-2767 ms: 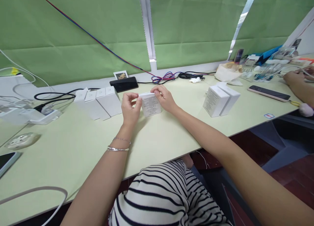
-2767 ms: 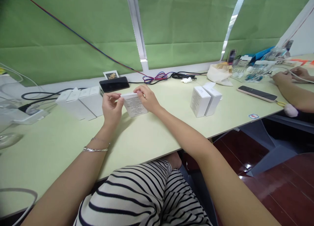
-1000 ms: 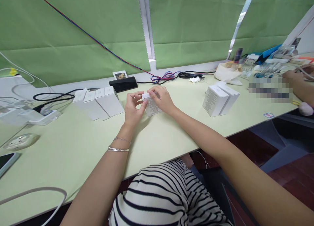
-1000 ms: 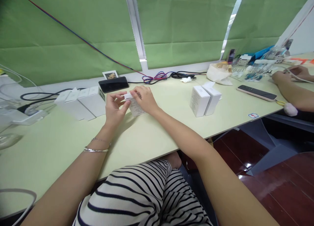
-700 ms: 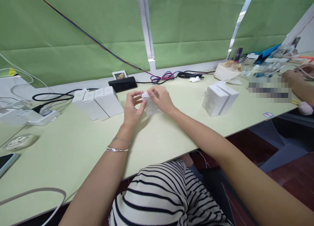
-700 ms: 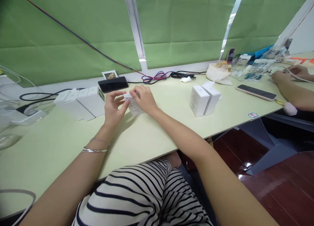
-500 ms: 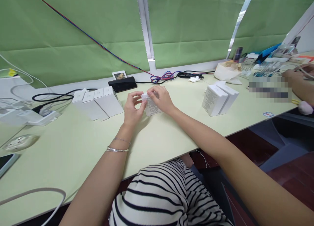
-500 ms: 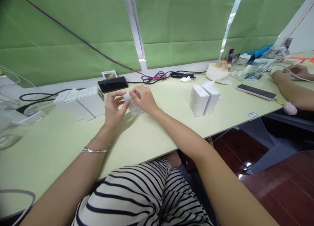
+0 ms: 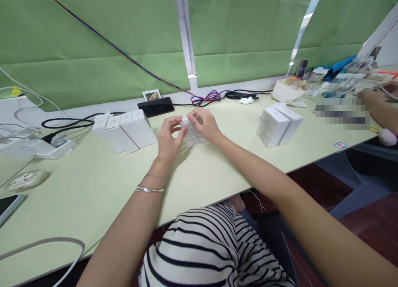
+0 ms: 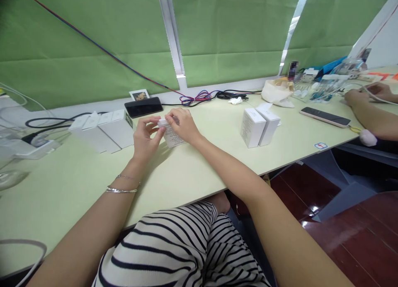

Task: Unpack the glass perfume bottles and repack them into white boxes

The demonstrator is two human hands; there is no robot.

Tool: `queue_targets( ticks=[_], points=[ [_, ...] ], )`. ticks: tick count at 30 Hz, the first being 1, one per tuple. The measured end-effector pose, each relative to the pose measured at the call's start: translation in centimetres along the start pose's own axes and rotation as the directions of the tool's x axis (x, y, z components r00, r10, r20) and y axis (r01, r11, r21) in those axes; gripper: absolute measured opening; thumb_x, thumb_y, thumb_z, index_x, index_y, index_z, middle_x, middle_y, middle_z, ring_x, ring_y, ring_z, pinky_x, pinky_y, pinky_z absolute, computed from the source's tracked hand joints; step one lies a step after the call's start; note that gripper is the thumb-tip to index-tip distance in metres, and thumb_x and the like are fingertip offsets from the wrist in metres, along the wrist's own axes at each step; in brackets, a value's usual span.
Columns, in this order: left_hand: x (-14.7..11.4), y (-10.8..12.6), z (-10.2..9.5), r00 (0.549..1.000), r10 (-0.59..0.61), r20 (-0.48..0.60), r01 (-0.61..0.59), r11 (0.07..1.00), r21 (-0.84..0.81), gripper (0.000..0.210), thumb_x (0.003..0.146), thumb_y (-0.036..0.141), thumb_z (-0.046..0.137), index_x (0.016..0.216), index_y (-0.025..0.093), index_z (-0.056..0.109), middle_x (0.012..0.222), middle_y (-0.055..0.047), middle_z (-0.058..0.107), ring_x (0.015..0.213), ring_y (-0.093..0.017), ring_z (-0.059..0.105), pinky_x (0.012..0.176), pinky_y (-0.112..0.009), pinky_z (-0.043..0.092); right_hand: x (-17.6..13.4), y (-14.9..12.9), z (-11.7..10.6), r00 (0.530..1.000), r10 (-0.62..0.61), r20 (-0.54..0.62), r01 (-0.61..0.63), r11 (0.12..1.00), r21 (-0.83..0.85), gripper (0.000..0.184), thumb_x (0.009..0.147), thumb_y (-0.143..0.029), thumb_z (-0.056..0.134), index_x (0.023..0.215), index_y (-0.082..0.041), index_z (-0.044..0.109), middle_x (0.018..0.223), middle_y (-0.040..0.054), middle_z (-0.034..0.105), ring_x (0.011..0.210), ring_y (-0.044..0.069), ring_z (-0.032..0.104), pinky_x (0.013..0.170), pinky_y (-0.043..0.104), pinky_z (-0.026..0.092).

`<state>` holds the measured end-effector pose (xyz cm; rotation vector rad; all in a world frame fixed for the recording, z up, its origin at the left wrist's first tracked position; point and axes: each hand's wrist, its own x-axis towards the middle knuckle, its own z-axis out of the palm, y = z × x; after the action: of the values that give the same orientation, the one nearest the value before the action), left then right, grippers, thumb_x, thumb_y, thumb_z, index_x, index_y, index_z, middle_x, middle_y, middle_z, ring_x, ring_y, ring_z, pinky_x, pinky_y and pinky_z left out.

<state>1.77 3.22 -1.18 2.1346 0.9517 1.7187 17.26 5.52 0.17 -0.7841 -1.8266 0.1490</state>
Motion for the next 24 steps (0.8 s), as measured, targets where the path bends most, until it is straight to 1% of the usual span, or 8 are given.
queue_targets(
  ticks=[6, 9, 11, 15, 17, 19, 22, 24],
  points=[
    [0.06, -0.29, -0.11, 1.000, -0.013, -0.006, 0.013, 1.000, 0.010, 0.030, 0.079, 0.043, 0.065, 0.095, 0.022, 0.051, 0.105, -0.006, 0.060, 0.094, -0.017, 0.064, 0.076, -0.031, 0.057, -0.12, 0.43, 0.07, 0.999, -0.029, 0.044, 0.028, 0.999, 0.014, 0.044, 0.094, -0.052, 0.026, 0.088, -0.022, 0.057, 0.098, 0.0067, 0.066, 0.096, 0.021, 0.055, 0.090, 0.039, 0.038],
    [-0.01, -0.42, -0.07, 1.000, -0.007, -0.012, 0.007, 0.999, 0.038, 0.029, 0.080, 0.042, 0.064, 0.098, 0.023, 0.051, 0.105, -0.006, 0.060, 0.092, -0.017, 0.064, 0.075, -0.031, 0.057, -0.31, 0.79, -0.12, 0.998, -0.030, 0.047, 0.028, 0.999, 0.045, 0.047, 0.093, -0.055, 0.024, 0.092, -0.022, 0.058, 0.101, 0.0074, 0.065, 0.100, 0.021, 0.055, 0.092, 0.039, 0.039],
    [-0.08, -0.47, -0.08, 0.999, 0.028, -0.015, -0.026, 0.995, 0.093, 0.027, 0.081, 0.038, 0.062, 0.100, 0.023, 0.052, 0.108, -0.007, 0.058, 0.096, -0.018, 0.062, 0.075, -0.031, 0.056, -0.45, 0.96, -0.29, 0.999, 0.006, 0.033, -0.009, 0.995, 0.095, 0.048, 0.091, -0.059, 0.027, 0.096, -0.021, 0.057, 0.102, 0.0075, 0.064, 0.099, 0.020, 0.055, 0.090, 0.037, 0.041],
    [-0.12, -0.59, -0.28, 0.994, 0.111, -0.010, -0.104, 0.950, 0.294, 0.023, 0.082, 0.024, 0.057, 0.105, 0.023, 0.058, 0.117, -0.010, 0.049, 0.110, -0.023, 0.052, 0.080, -0.036, 0.053, -0.64, 0.86, -0.38, 0.994, 0.097, 0.041, -0.103, 0.973, 0.204, 0.049, 0.088, -0.062, 0.033, 0.097, -0.019, 0.055, 0.099, 0.0064, 0.063, 0.090, 0.017, 0.057, 0.080, 0.031, 0.045],
    [-0.11, -0.68, -0.42, 0.991, 0.135, 0.009, -0.128, 0.912, 0.389, 0.027, 0.081, 0.018, 0.054, 0.107, 0.022, 0.059, 0.120, -0.011, 0.045, 0.109, -0.023, 0.051, 0.084, -0.038, 0.051, -0.66, 0.73, -0.27, 0.992, 0.114, 0.046, -0.122, 0.961, 0.248, 0.047, 0.089, -0.060, 0.034, 0.094, -0.018, 0.055, 0.095, 0.0053, 0.062, 0.087, 0.016, 0.057, 0.080, 0.029, 0.045],
    [-0.09, -0.73, -0.52, 0.984, 0.168, 0.052, -0.173, 0.873, 0.456, 0.031, 0.081, 0.016, 0.054, 0.110, 0.022, 0.059, 0.119, -0.011, 0.043, 0.107, -0.023, 0.051, 0.085, -0.039, 0.049, -0.63, 0.70, -0.18, 0.989, 0.143, 0.040, -0.148, 0.945, 0.292, 0.044, 0.090, -0.057, 0.034, 0.092, -0.018, 0.055, 0.092, 0.0041, 0.062, 0.084, 0.015, 0.057, 0.079, 0.028, 0.044],
    [-0.05, -0.71, -0.57, 0.970, 0.217, 0.110, -0.243, 0.833, 0.497, 0.032, 0.081, 0.017, 0.056, 0.112, 0.021, 0.059, 0.117, -0.010, 0.044, 0.104, -0.022, 0.051, 0.084, -0.038, 0.049, -0.52, 0.82, -0.19, 0.977, 0.208, 0.047, -0.212, 0.918, 0.334, 0.042, 0.090, -0.055, 0.035, 0.093, -0.018, 0.054, 0.090, 0.0031, 0.061, 0.079, 0.014, 0.056, 0.074, 0.027, 0.044],
    [0.00, -0.73, -0.56, 0.968, 0.231, 0.103, -0.251, 0.832, 0.495, 0.029, 0.080, 0.018, 0.058, 0.109, 0.021, 0.059, 0.113, -0.010, 0.044, 0.101, -0.022, 0.052, 0.082, -0.037, 0.050, -0.44, 0.80, -0.32, 0.975, 0.215, 0.062, -0.223, 0.911, 0.348, 0.043, 0.089, -0.056, 0.036, 0.093, -0.018, 0.054, 0.091, 0.0032, 0.061, 0.080, 0.014, 0.056, 0.074, 0.027, 0.044]
  ],
)
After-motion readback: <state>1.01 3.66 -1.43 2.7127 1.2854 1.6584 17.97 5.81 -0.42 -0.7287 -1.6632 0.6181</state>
